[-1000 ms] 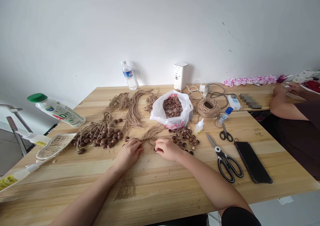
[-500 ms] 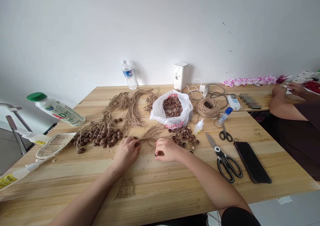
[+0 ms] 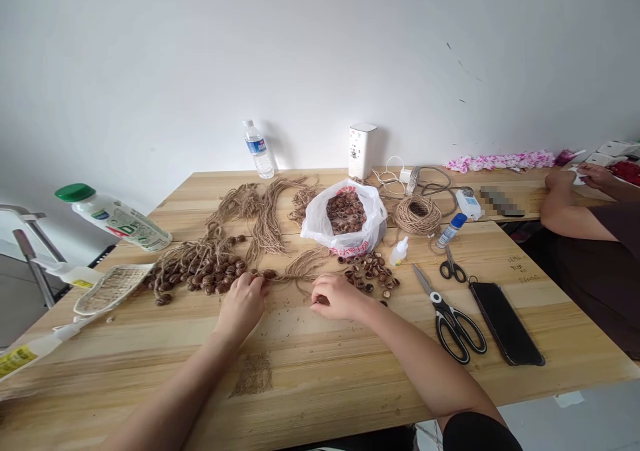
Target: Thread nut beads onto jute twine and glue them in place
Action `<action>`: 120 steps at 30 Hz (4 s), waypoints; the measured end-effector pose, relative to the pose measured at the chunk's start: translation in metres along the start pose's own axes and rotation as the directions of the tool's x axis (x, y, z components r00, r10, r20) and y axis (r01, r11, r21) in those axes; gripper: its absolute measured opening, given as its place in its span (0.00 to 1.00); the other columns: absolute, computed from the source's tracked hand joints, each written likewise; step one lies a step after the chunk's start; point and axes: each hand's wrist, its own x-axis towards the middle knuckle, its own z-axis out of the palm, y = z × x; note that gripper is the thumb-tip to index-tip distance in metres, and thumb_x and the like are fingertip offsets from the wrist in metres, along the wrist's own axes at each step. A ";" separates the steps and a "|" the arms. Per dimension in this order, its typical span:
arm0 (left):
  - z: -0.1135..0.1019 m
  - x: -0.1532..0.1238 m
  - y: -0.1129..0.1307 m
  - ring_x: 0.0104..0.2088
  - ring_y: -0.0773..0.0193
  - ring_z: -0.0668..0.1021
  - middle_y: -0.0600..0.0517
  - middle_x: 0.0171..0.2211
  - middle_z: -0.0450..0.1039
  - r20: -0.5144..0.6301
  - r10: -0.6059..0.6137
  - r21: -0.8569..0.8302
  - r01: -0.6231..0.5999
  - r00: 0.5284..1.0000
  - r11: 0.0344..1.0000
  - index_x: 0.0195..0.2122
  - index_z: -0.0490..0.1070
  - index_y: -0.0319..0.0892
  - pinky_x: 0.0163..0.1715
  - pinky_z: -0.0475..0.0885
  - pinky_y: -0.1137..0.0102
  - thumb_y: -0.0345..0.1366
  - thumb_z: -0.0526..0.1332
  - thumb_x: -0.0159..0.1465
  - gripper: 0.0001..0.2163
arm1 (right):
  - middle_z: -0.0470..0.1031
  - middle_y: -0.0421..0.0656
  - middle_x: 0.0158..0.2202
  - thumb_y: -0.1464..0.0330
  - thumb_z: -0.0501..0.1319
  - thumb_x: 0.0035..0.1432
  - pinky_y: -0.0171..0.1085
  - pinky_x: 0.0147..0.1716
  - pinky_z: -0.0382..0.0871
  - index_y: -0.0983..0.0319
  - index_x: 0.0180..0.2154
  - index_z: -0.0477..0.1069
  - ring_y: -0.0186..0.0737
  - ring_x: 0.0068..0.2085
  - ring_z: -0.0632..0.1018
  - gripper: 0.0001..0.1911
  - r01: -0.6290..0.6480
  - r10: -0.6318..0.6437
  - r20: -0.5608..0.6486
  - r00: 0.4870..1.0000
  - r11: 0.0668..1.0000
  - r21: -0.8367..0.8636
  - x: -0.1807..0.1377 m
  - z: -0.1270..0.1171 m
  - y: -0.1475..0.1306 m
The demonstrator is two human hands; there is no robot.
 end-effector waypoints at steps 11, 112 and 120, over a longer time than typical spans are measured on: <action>0.009 -0.010 0.007 0.56 0.40 0.62 0.29 0.54 0.54 -0.186 -0.029 -0.185 -0.006 0.982 0.983 0.58 0.51 0.24 0.51 0.64 0.51 0.28 0.53 0.57 0.27 | 0.75 0.44 0.34 0.74 0.61 0.52 0.35 0.41 0.66 0.63 0.29 0.71 0.38 0.38 0.74 0.01 -0.126 0.130 -0.051 0.990 0.990 0.070 0.000 -0.006 -0.005; -0.009 -0.035 0.045 0.21 0.68 0.72 0.50 0.19 0.72 0.366 0.569 -0.733 0.605 0.737 -0.312 0.36 0.74 0.36 0.23 0.64 0.73 0.39 0.65 0.56 0.11 | 0.74 0.40 0.29 0.74 0.60 0.53 0.29 0.27 0.62 0.63 0.29 0.76 0.32 0.28 0.73 0.06 -0.002 0.007 0.035 0.999 0.989 -0.147 -0.003 -0.025 -0.072; -0.011 -0.033 0.048 0.22 0.67 0.74 0.48 0.21 0.75 0.367 0.570 -0.709 0.618 0.735 -0.339 0.33 0.75 0.35 0.24 0.68 0.72 0.36 0.65 0.56 0.08 | 0.74 0.40 0.29 0.75 0.56 0.52 0.30 0.24 0.61 0.63 0.27 0.74 0.31 0.25 0.71 0.09 0.047 -0.050 -0.012 0.999 0.978 -0.202 -0.006 -0.017 -0.072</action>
